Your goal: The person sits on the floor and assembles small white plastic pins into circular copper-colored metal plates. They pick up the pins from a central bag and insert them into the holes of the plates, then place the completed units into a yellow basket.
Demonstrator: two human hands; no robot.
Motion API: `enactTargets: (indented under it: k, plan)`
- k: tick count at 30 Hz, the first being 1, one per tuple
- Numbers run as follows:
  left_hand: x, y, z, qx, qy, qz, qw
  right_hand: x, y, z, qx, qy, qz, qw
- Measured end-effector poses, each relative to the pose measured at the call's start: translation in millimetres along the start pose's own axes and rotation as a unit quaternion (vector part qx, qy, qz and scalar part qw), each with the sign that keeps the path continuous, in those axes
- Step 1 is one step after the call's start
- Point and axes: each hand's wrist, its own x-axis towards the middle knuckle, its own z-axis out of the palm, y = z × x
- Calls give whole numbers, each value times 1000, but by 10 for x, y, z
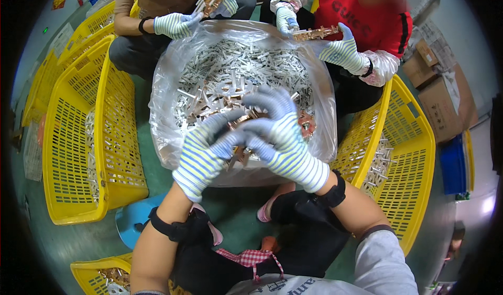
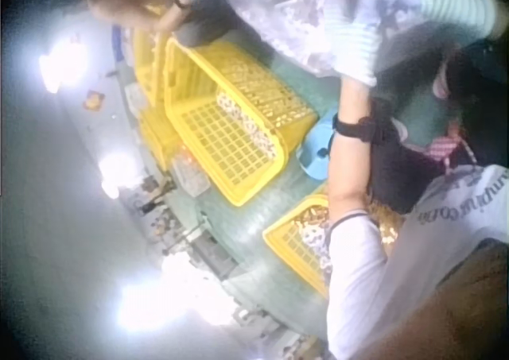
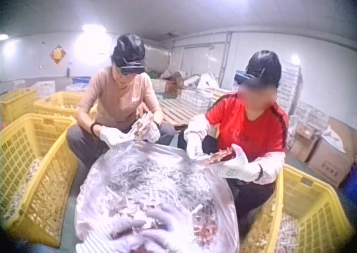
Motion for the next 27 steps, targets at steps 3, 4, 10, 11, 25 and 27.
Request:
enactTargets:
  k: [3,4,10,11,25,27]
  plan:
    - [91,123,-125,-78,100,-4,992,-24,172,-93,95,180,106,973]
    - [99,119,-172,-87,125,13,988,-87,264,-121,131,116,187,967]
    - [105,-20,-213,-37,135,5,990,-592,884,231,-15,-475,287,832]
    - [90,-29,-225,-61,128,-12,990,-772,1001,348,17,-463,256,848]
    - [26,-152,-338,-142,90,-67,983,-378,781,152,-78,-407,237,878]
    - [6,-121,-330,-151,52,-78,984,-312,709,18,-17,-275,256,927]
